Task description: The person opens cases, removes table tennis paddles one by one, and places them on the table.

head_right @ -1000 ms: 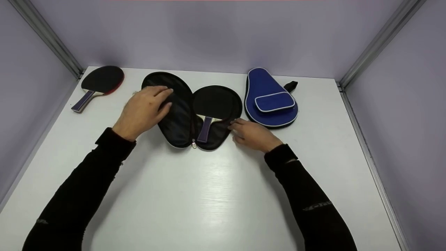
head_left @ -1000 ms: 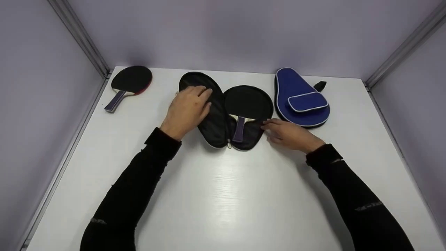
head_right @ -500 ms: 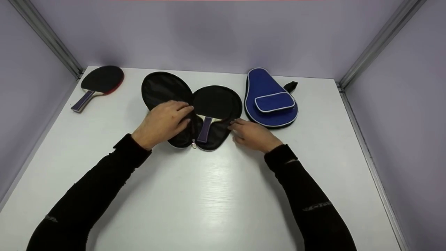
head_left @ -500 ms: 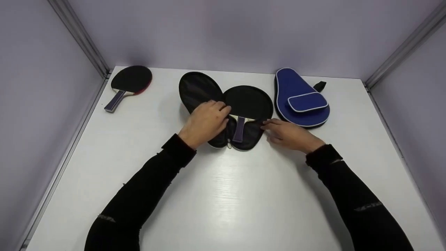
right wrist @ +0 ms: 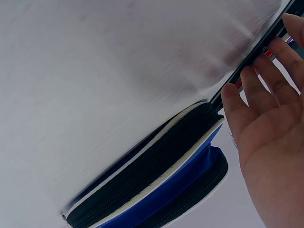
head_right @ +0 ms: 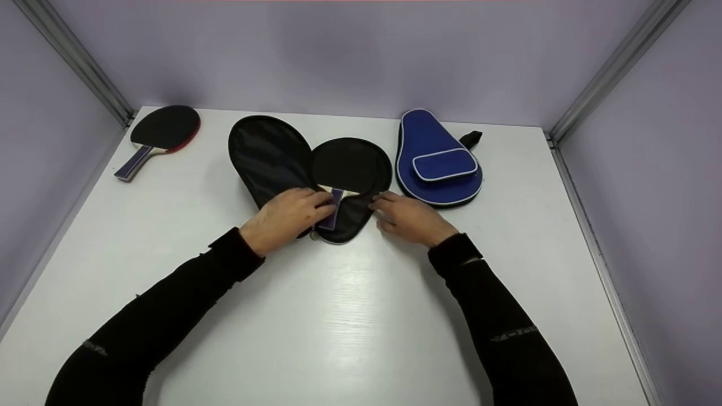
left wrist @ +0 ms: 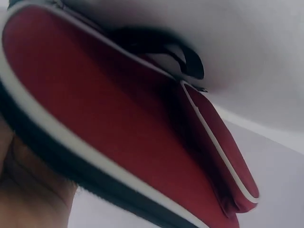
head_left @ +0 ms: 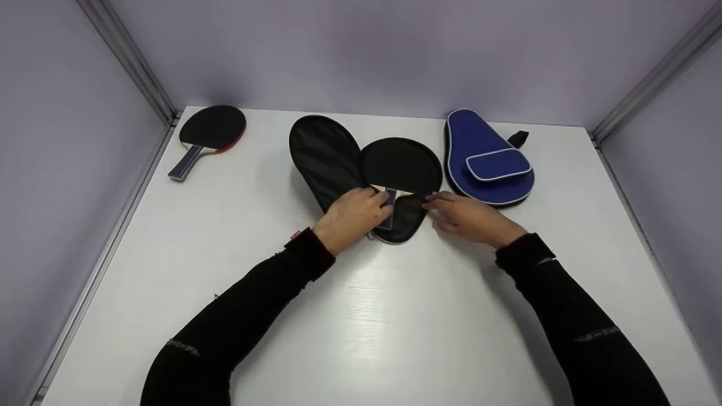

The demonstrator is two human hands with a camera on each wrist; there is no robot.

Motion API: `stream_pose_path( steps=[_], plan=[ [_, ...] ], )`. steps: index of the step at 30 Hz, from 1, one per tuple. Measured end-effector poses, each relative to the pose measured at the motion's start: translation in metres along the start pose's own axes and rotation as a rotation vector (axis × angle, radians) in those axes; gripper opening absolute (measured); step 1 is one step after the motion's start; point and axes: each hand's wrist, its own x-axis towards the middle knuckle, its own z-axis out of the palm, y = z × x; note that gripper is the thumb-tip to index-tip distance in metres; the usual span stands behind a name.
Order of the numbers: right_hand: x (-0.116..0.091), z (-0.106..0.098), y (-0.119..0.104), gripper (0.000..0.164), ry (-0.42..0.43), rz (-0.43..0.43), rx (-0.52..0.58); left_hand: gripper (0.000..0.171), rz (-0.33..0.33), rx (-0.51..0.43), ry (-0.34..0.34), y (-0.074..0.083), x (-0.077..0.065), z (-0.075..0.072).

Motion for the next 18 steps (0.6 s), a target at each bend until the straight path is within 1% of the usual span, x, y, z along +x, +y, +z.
stream_pose_path(
  steps=[6,9,11,13,18],
  plan=[
    [0.0,0.0,0.001,0.046,-0.006,0.013,0.003,0.029,0.067,0.075,-0.004,0.01,0.001,0.01],
    [0.001,0.0,0.001,0.047,-0.008,0.018,0.004,0.029,0.096,0.1,-0.044,0.014,0.003,0.011],
    [0.001,0.0,0.001,0.047,-0.005,0.016,0.004,0.03,0.105,0.096,-0.069,0.014,0.005,0.012],
    [0.001,0.001,0.002,0.047,-0.004,0.02,0.005,0.029,0.109,0.075,-0.077,0.015,0.006,0.012],
    [0.002,0.003,0.002,0.047,0.002,0.017,0.017,0.028,0.102,0.041,-0.033,0.013,0.003,0.013]
  ],
)
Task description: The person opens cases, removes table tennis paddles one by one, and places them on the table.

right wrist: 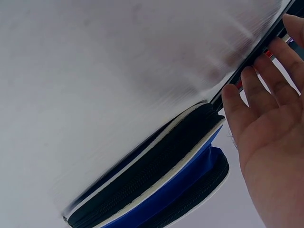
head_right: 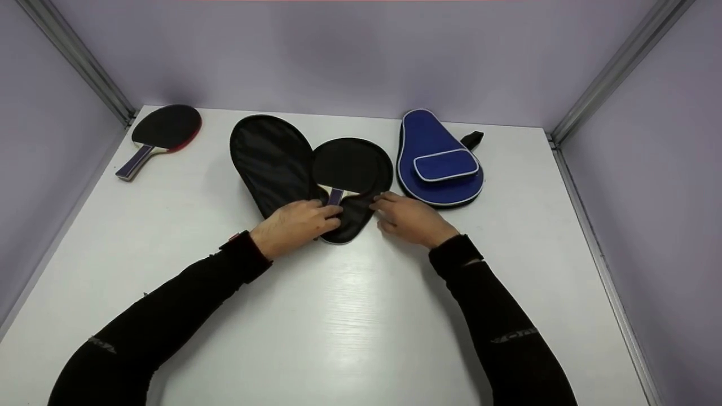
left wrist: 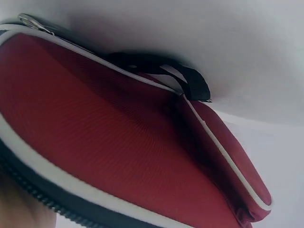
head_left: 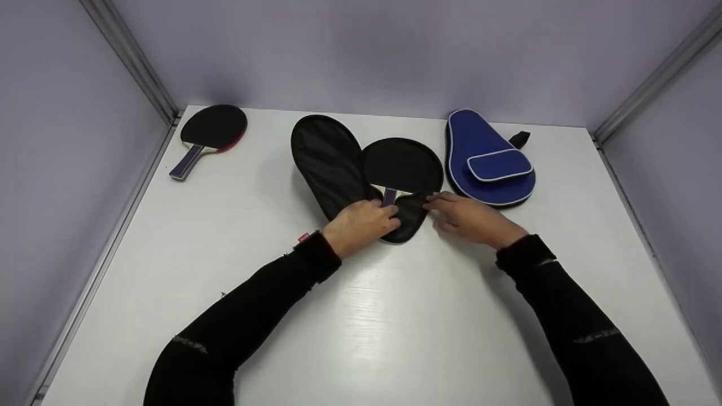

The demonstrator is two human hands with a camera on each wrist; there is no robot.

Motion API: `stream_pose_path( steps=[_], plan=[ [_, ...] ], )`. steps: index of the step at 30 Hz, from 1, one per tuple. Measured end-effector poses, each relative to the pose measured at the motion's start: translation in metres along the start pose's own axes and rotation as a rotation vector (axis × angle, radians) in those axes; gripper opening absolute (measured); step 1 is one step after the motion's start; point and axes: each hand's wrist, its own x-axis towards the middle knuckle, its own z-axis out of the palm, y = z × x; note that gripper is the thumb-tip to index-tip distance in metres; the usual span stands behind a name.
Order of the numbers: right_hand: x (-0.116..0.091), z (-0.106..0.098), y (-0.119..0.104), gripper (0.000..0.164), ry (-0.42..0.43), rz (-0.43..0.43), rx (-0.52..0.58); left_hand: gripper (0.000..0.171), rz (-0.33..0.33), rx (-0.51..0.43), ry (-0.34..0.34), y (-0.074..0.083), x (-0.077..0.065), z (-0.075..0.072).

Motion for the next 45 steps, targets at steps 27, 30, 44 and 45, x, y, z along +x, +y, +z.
stream_pose_path(
  steps=[27,30,44,45],
  plan=[
    [-0.001,0.0,0.0,0.047,0.02,-0.023,0.01,0.031,-0.092,0.043,0.159,-0.02,-0.001,-0.022],
    [-0.001,0.0,0.0,0.046,0.021,-0.022,0.014,0.024,-0.11,0.069,0.205,-0.024,0.0,-0.025],
    [-0.002,-0.002,-0.001,0.047,0.003,-0.018,-0.001,0.026,-0.156,0.098,0.332,-0.048,-0.002,-0.047],
    [-0.002,-0.002,-0.001,0.047,0.003,-0.02,-0.003,0.028,-0.158,0.088,0.333,-0.049,-0.003,-0.048]
  ],
)
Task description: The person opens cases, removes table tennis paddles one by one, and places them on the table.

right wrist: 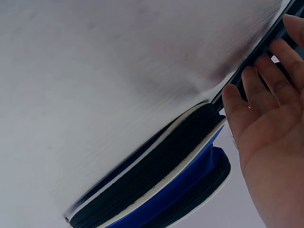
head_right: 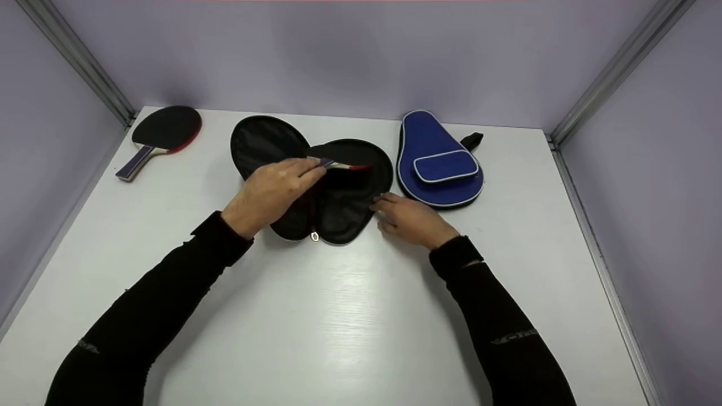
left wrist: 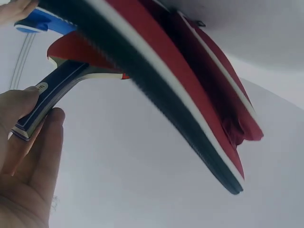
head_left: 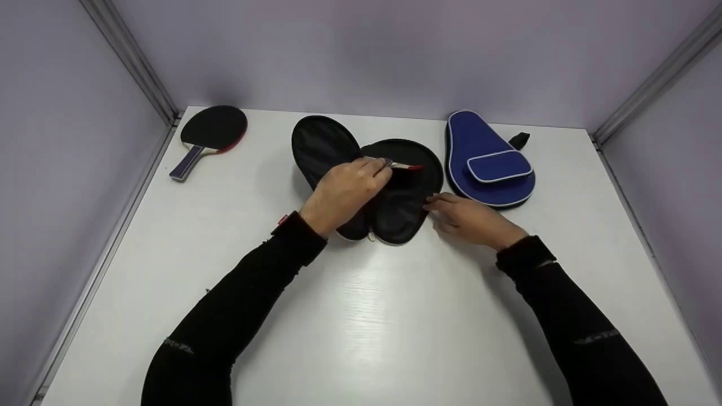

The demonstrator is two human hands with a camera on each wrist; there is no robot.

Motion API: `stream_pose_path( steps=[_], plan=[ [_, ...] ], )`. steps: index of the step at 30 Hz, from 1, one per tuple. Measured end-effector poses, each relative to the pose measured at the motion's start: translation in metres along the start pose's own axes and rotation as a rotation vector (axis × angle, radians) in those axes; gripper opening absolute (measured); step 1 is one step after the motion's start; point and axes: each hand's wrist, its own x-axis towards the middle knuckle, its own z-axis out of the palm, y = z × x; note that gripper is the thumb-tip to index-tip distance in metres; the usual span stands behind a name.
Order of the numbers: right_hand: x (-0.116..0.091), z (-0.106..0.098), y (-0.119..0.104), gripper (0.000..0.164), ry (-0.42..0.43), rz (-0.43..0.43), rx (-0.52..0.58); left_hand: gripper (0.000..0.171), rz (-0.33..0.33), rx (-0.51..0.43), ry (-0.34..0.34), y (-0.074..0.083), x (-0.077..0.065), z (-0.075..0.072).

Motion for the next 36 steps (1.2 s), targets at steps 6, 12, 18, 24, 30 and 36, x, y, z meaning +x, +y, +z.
stream_pose_path(
  steps=[6,12,18,24,30,36],
  plan=[
    [0.0,0.0,0.001,0.046,0.006,-0.011,-0.006,0.034,-0.03,-0.07,-0.002,-0.009,0.002,-0.008],
    [0.0,0.001,0.002,0.046,0.022,-0.014,-0.004,0.034,-0.061,-0.186,0.012,-0.017,0.002,-0.015],
    [-0.001,0.002,0.002,0.046,0.034,-0.02,-0.006,0.035,-0.082,-0.26,0.002,-0.025,0.0,-0.02],
    [-0.002,0.002,0.001,0.044,0.044,-0.036,-0.005,0.033,-0.096,-0.221,0.042,-0.033,-0.005,-0.025],
    [-0.002,0.002,0.002,0.043,0.046,-0.045,0.003,0.031,-0.139,-0.225,0.07,-0.045,-0.011,-0.03],
    [-0.001,0.001,0.002,0.043,0.039,-0.04,0.009,0.03,-0.201,-0.243,0.117,-0.057,-0.018,-0.034]
  ],
)
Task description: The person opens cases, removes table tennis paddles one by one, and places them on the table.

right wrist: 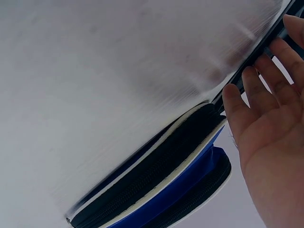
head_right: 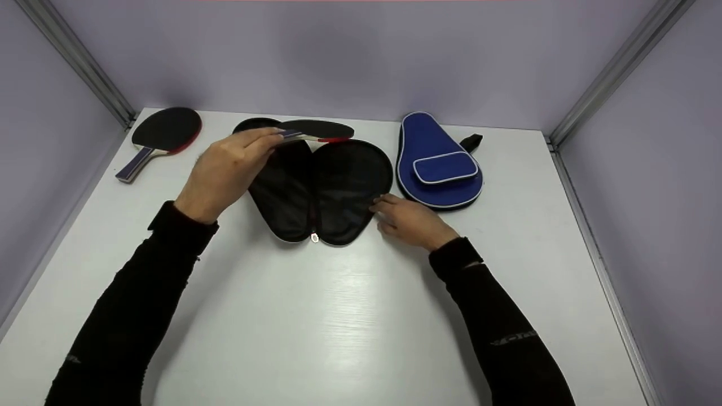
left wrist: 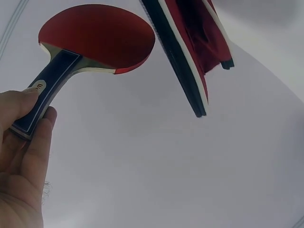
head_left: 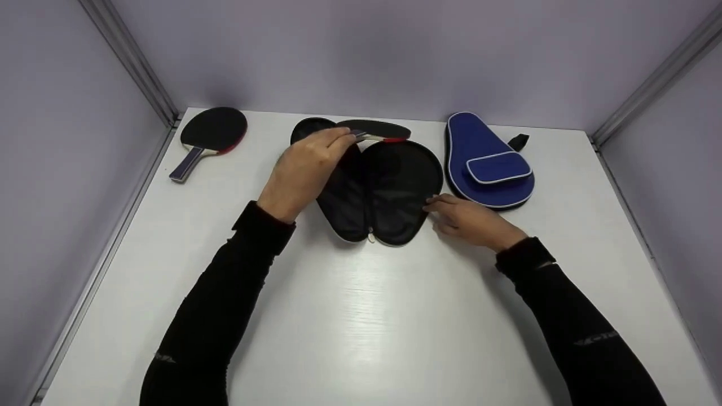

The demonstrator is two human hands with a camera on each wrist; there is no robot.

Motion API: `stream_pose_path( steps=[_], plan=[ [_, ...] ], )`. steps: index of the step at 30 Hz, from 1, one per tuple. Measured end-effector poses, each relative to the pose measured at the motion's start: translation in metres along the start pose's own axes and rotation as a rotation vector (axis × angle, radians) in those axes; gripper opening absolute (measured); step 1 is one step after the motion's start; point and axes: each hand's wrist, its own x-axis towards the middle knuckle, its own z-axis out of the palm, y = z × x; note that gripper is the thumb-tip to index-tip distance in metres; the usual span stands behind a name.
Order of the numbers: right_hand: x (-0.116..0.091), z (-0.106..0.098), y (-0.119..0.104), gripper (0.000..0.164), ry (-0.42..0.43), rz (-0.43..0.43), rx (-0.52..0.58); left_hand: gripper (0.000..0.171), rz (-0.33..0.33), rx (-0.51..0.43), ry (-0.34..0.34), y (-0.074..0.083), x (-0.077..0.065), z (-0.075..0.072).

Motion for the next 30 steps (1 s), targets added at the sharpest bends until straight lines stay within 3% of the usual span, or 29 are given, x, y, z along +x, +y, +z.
stream_pose_path(
  steps=[11,30],
  plan=[
    [0.0,0.0,0.0,0.046,-0.016,0.007,-0.016,0.025,-0.078,-0.035,0.116,-0.026,-0.005,-0.012],
    [0.001,-0.001,-0.003,0.045,-0.027,0.034,0.007,0.025,-0.375,-0.21,0.169,-0.07,-0.021,-0.03]
  ],
)
